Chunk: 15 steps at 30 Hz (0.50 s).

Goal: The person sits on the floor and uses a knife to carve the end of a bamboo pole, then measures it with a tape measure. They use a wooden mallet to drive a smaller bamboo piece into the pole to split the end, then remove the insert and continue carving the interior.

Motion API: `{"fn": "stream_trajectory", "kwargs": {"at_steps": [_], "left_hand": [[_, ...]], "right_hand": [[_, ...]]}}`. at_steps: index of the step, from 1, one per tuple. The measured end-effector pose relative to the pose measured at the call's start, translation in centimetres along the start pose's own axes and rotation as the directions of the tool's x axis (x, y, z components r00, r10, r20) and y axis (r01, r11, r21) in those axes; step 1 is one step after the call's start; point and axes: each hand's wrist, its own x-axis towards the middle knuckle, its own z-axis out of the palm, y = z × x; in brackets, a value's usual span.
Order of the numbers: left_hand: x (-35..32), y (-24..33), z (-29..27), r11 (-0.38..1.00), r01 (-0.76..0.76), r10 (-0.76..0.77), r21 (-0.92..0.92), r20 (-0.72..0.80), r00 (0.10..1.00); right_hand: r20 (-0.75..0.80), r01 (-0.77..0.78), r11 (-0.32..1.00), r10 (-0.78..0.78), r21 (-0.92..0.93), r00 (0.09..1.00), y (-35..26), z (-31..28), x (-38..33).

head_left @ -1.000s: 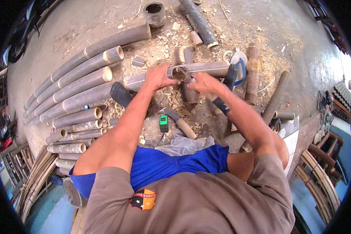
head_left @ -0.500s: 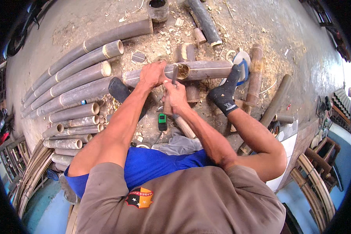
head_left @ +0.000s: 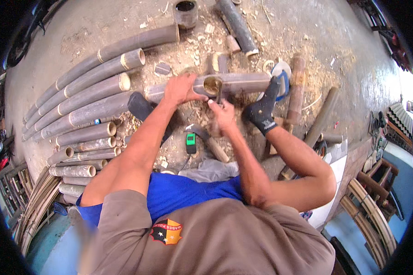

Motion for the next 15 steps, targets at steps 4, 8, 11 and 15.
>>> {"fn": "stream_trajectory", "kwargs": {"at_steps": [4, 8, 11, 15], "left_hand": [[0.2, 0.2, 0.4, 0.999, -0.048, 0.048, -0.002, -0.025, 0.999], [0.0, 0.3, -0.1, 1.000, -0.016, 0.015, 0.010, 0.052, 0.999], [-0.1, 0.0, 1.0, 0.997, -0.070, 0.065, -0.045, -0.105, 0.992], [0.3, 0.4, 0.6, 0.999, -0.026, 0.023, -0.035, -0.084, 0.996]], "right_hand": [[0.281, 0.199, 0.728, -0.008, -0.657, 0.960, -6.9, -7.3, 3.4], [0.481, 0.311, 0.645, 0.099, -0.698, 0.871, -9.7, -7.8, 3.9], [0.530, 0.134, 0.816, 0.231, -0.563, 0.816, -7.0, -5.7, 2.5], [0.341, 0.015, 0.957, 0.088, -0.290, 0.936, -1.8, -1.8, 1.3]]}}
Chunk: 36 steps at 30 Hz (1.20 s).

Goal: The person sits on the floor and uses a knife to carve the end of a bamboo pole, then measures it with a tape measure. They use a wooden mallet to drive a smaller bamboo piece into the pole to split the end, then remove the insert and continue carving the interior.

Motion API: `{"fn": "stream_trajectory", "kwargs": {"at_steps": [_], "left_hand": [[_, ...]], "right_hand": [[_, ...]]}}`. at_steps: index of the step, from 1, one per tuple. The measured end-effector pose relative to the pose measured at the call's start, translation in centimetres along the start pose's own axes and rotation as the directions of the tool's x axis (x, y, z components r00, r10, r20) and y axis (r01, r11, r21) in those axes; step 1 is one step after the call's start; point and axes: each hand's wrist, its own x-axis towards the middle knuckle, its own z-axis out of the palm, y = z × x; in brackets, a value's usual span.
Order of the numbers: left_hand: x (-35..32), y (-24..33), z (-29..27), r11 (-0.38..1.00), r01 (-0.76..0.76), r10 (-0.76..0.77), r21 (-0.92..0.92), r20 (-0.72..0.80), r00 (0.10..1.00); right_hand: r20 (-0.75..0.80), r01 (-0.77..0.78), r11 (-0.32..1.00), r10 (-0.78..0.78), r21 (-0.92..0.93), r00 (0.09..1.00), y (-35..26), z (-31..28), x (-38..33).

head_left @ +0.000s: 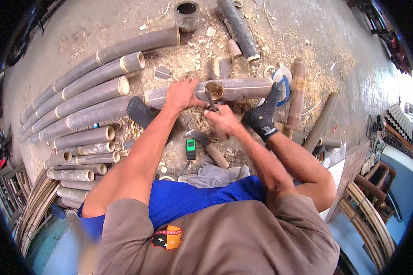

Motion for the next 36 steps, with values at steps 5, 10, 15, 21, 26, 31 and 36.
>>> {"fn": "stream_trajectory", "kwargs": {"at_steps": [5, 10, 15, 21, 26, 31, 36], "left_hand": [[-0.2, -2.4, 2.9, 0.998, -0.044, 0.046, 0.045, -0.042, 0.998], [0.2, -1.4, 1.2, 0.995, -0.083, 0.082, 0.051, 0.025, 0.996], [2.1, -1.2, 1.5, 0.965, -0.176, 0.119, -0.193, -0.277, 0.954], [12.7, 9.2, 3.7, 0.950, -0.096, 0.025, -0.297, -0.236, 0.971], [19.1, 15.5, 3.4, 0.932, 0.125, -0.146, -0.341, -0.037, 0.989], [23.3, 15.1, 5.9, 0.872, 0.263, -0.293, -0.412, -0.011, 0.956], [24.3, 16.8, 6.1, 0.783, 0.350, -0.405, -0.514, 0.005, 0.914]], "right_hand": [[-0.061, -0.023, 0.518, 0.146, 0.855, 0.987, -5.9, 7.2, 2.2], [0.021, -0.013, -0.076, 0.109, 0.997, 0.994, -9.5, 5.5, 4.4], [-0.385, 0.152, 0.920, -0.001, 0.362, 0.923, -0.1, 3.9, -5.6], [-0.380, -0.189, 0.760, -0.082, -0.622, 0.922, 7.6, 2.8, -11.3], [-0.431, -0.209, 0.803, -0.066, -0.558, 0.900, 7.2, 2.5, -9.6], [-0.397, -0.195, 0.861, -0.009, -0.470, 0.918, 7.0, 1.9, -8.5], [-0.451, -0.196, 0.885, -0.017, -0.422, 0.892, 7.1, 1.4, -7.3]]}}
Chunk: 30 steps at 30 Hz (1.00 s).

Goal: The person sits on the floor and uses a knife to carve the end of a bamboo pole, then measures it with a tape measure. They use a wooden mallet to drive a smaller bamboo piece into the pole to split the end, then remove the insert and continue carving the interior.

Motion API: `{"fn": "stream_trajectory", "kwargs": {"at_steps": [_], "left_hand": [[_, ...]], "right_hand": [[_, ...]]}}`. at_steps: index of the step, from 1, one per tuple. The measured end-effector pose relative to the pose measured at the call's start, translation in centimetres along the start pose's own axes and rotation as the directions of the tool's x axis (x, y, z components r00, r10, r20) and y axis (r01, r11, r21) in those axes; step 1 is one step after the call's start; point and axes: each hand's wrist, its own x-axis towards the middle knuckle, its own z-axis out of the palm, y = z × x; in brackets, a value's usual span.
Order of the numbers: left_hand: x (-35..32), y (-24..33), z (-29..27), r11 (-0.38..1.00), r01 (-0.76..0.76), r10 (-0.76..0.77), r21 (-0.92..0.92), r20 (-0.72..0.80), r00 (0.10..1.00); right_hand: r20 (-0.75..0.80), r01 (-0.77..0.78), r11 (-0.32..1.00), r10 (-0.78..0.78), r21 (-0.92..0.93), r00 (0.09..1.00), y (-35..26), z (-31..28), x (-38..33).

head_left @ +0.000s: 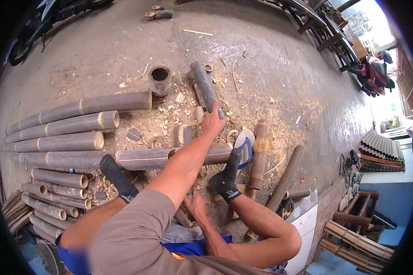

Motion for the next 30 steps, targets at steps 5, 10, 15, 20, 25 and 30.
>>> {"fn": "stream_trajectory", "kwargs": {"at_steps": [5, 10, 15, 20, 25, 30], "left_hand": [[3.0, -5.5, -1.4, 0.375, -0.098, -0.110, -0.922, -0.149, 0.983], [0.4, -4.3, -9.3, 0.217, 0.433, -0.193, -0.875, 0.396, 0.898], [-9.1, -3.7, -12.6, 0.016, 0.375, 0.159, -0.927, 0.372, 0.914], [-12.4, -5.6, -14.1, 0.210, 0.366, 0.278, -0.907, 0.414, 0.867], [-14.8, -4.6, -17.2, 0.524, -0.202, 0.209, -0.827, -0.105, 0.972], [-15.5, -3.3, -24.3, 0.550, -0.538, 0.332, -0.638, -0.425, 0.842]], "right_hand": [[-0.007, 0.043, 0.999, -0.043, 0.018, 0.999, 1.4, 1.8, 1.1], [-0.037, 0.038, 0.990, -0.033, 0.134, 0.999, 2.8, 2.3, 1.9], [-0.055, 0.027, 0.991, -0.020, 0.129, 0.998, 4.4, 2.9, 2.9], [-0.044, 0.152, 0.982, -0.148, 0.112, 0.988, 5.0, 2.3, 1.9], [-0.054, 0.116, 0.992, -0.113, 0.049, 0.992, 5.2, 1.7, 2.2], [-0.074, 0.111, 0.986, -0.102, 0.124, 0.992, 5.6, 1.8, 1.1]]}}
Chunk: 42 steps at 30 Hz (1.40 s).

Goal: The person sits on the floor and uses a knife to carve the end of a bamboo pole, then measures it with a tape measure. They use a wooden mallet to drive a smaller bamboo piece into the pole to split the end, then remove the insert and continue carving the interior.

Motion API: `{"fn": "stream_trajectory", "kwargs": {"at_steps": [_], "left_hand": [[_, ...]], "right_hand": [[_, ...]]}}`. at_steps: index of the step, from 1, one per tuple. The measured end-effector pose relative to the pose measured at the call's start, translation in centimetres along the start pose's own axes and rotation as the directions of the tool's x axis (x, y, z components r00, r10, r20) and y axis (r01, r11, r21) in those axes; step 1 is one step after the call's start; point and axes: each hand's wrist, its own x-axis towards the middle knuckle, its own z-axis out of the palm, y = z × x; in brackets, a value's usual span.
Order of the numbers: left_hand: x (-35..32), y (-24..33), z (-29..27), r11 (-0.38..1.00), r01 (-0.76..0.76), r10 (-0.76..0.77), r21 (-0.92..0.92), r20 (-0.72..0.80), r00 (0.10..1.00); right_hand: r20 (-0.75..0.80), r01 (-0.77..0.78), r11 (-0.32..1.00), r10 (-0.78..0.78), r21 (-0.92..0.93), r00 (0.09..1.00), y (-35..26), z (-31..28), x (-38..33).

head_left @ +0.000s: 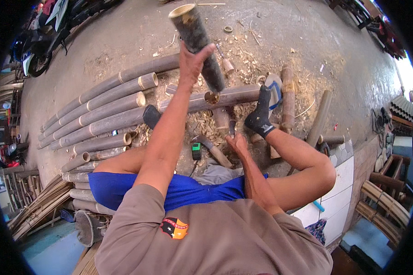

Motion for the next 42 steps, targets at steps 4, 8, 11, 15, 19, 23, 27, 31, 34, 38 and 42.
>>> {"fn": "stream_trajectory", "kwargs": {"at_steps": [4, 8, 11, 15, 19, 23, 27, 31, 34, 38, 42], "left_hand": [[-1.6, 1.4, -0.4, 0.989, -0.146, 0.147, -0.037, 0.018, 0.989], [-4.9, 0.4, -1.4, 0.995, -0.095, 0.094, 0.031, 0.035, 0.995], [-6.6, 0.0, -2.1, 0.999, -0.042, 0.040, 0.031, 0.057, 0.998], [-7.9, 0.3, -3.2, 0.999, -0.016, 0.012, 0.037, 0.119, 0.993], [-7.7, 1.2, -1.0, 0.982, -0.087, 0.057, 0.169, 0.178, 0.982], [-6.6, 0.1, -0.8, 0.981, -0.002, -0.031, 0.196, 0.166, 0.986], [-6.6, -1.4, -0.6, 0.999, 0.007, -0.014, 0.043, 0.178, 0.984], [-7.2, -5.9, -0.5, 0.996, 0.094, -0.093, 0.001, 0.170, 0.981], [-4.9, -6.5, 0.8, 0.975, 0.092, -0.112, 0.202, 0.089, 0.990], [1.0, -8.6, 2.1, 0.830, 0.312, -0.362, 0.462, 0.020, 0.932], [4.7, -13.2, 4.2, 0.771, 0.564, -0.613, 0.297, 0.105, 0.783]], "right_hand": [[-0.038, -0.032, 0.993, 0.028, -0.110, 0.999, -0.1, 0.2, 0.3], [0.048, -0.064, 0.997, 0.066, -0.038, 0.997, -0.2, 0.4, 0.7], [-0.046, -0.014, 0.996, 0.010, -0.085, 0.999, 1.9, 1.5, 1.6], [-0.055, -0.042, 0.995, 0.037, -0.092, 0.998, 1.1, 1.9, 1.1], [-0.029, -0.064, 0.995, 0.062, -0.070, 0.998, 0.9, 1.5, 1.1], [-0.013, -0.043, 0.997, 0.043, -0.069, 0.999, -0.1, 0.1, 0.4], [0.048, -0.064, 0.993, 0.070, -0.103, 0.996, -2.1, -1.2, -0.2], [0.094, -0.056, 0.993, 0.066, -0.103, 0.993, -2.8, -1.6, 0.0], [0.109, -0.077, 0.977, 0.100, -0.198, 0.989, -4.4, -2.9, -0.4], [0.186, -0.007, 0.976, 0.049, -0.220, 0.981, -7.5, -5.2, -2.0], [0.194, -0.047, 0.989, 0.074, -0.142, 0.978, -9.9, -7.5, -3.0]]}}
